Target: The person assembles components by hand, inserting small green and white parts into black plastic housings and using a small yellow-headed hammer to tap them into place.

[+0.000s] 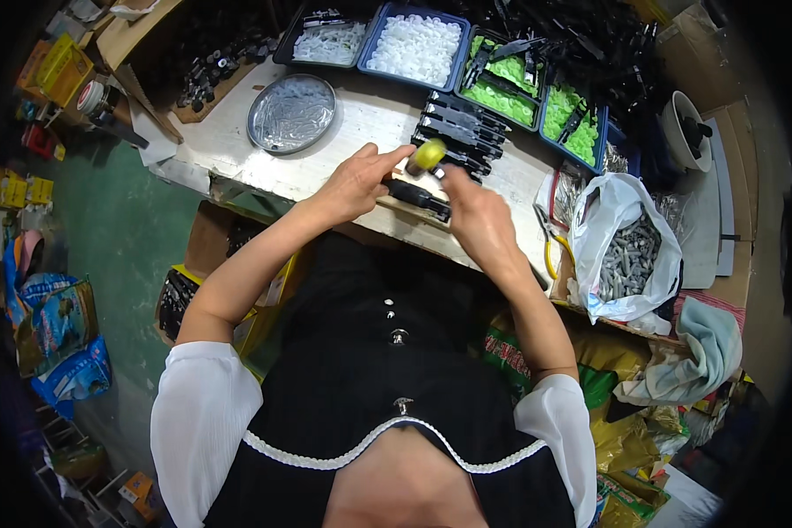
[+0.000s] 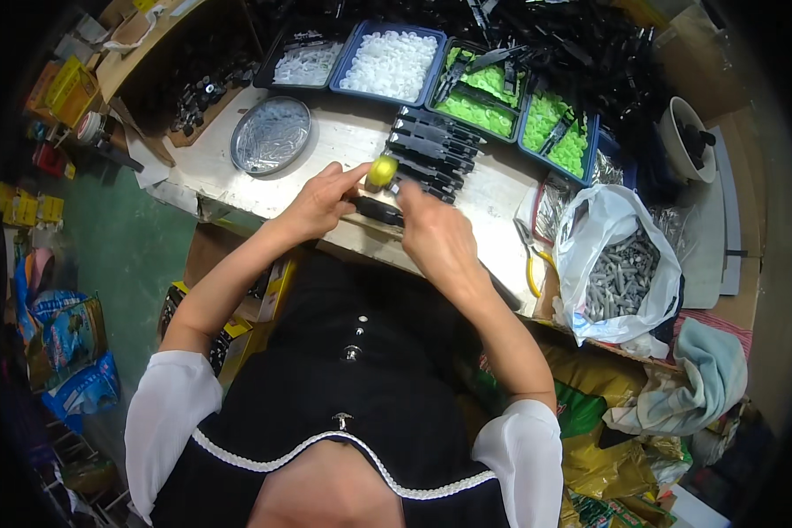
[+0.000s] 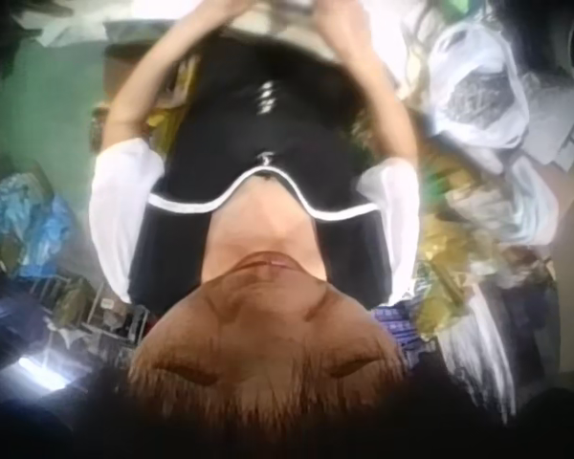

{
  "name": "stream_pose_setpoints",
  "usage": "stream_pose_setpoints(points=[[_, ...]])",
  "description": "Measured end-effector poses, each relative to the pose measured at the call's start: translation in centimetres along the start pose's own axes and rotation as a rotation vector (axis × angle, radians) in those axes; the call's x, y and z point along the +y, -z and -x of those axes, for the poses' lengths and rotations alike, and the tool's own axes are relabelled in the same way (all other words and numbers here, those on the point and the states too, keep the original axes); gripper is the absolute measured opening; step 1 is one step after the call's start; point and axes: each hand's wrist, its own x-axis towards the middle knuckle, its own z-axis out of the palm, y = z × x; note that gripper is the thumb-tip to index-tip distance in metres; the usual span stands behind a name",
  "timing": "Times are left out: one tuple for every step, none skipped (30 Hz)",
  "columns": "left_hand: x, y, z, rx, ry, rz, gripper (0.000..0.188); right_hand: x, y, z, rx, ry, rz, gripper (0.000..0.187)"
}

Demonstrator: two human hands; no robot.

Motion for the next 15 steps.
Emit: stream_pose_setpoints(points=[[0.0, -0.1, 0.0, 0.032, -0.022, 0.023, 0.071, -0.8, 0.6, -0.2, 0.074, -0.052, -0.028, 0.013], [0.0, -0.3, 0.0, 0.065, -0.045, 0.047, 0.07, -0.3, 0.0, -0.3, 0.074, -0.058, -0.022, 0.013], [0.0, -0.5, 0.1, 0.101, -0.083, 0.069, 0.067, 0.8, -1.3, -0.7, -0.031, -0.067, 0.069, 0.013], [-0.1, -0.7, 0.2, 0.104, -0.089, 0.071, 0.067, 1.2, -1.8, -1.2, -0.134, -0.071, 0.161, 0.013], [-0.1, -1.0, 0.6, 0.21, -0.122, -0.009, 0.061, 1.5, -1.9, -1.4, -0.147, -0.076, 0.131, 0.016], [-0.1, -1.5, 0.9, 0.317, -0.154, -0.088, 0.055, 1.9, -1.5, -1.7, -0.142, -0.076, 0.137, 0.016], [-0.1, -2.0, 1.6, 0.356, -0.128, -0.171, 0.043, 1.5, -1.0, -2.1, -0.213, -0.086, 0.175, 0.017], [0.0, -2.7, 2.2, 0.36, -0.124, -0.172, 0.043, 1.4, -0.7, -2.4, -0.283, -0.094, 0.212, 0.018], [0.4, -3.4, 2.8, 0.437, -0.196, -0.212, 0.041, 1.3, -0.7, -2.6, -0.264, -0.093, 0.211, 0.016], [1.0, -4.2, 3.1, 0.517, -0.267, -0.25, 0.039, 1.2, -0.8, -2.6, -0.271, -0.087, 0.216, 0.016], [2.2, -4.8, 3.2, 0.51, -0.296, -0.225, 0.037, 0.8, -0.7, -2.5, -0.087, -0.049, 0.109, 0.015], [3.5, -5.3, 3.1, 0.503, -0.324, -0.201, 0.035, 0.4, -0.6, -2.4, 0.096, -0.01, -0.002, 0.013], [4.3, -5.4, 3.0, 0.415, -0.29, -0.21, 0.035, -0.4, -0.5, -2.3, 0.16, 0.0, -0.077, 0.015], [3.5, -6.8, 3.2, 0.38, -0.282, -0.188, 0.037, -0.4, -1.0, -2.4, 0.156, 0.005, -0.082, 0.015], [2.7, -7.2, 3.5, 0.354, -0.296, -0.224, 0.038, -0.3, -1.7, -2.4, -0.009, 0.037, 0.026, 0.017]])
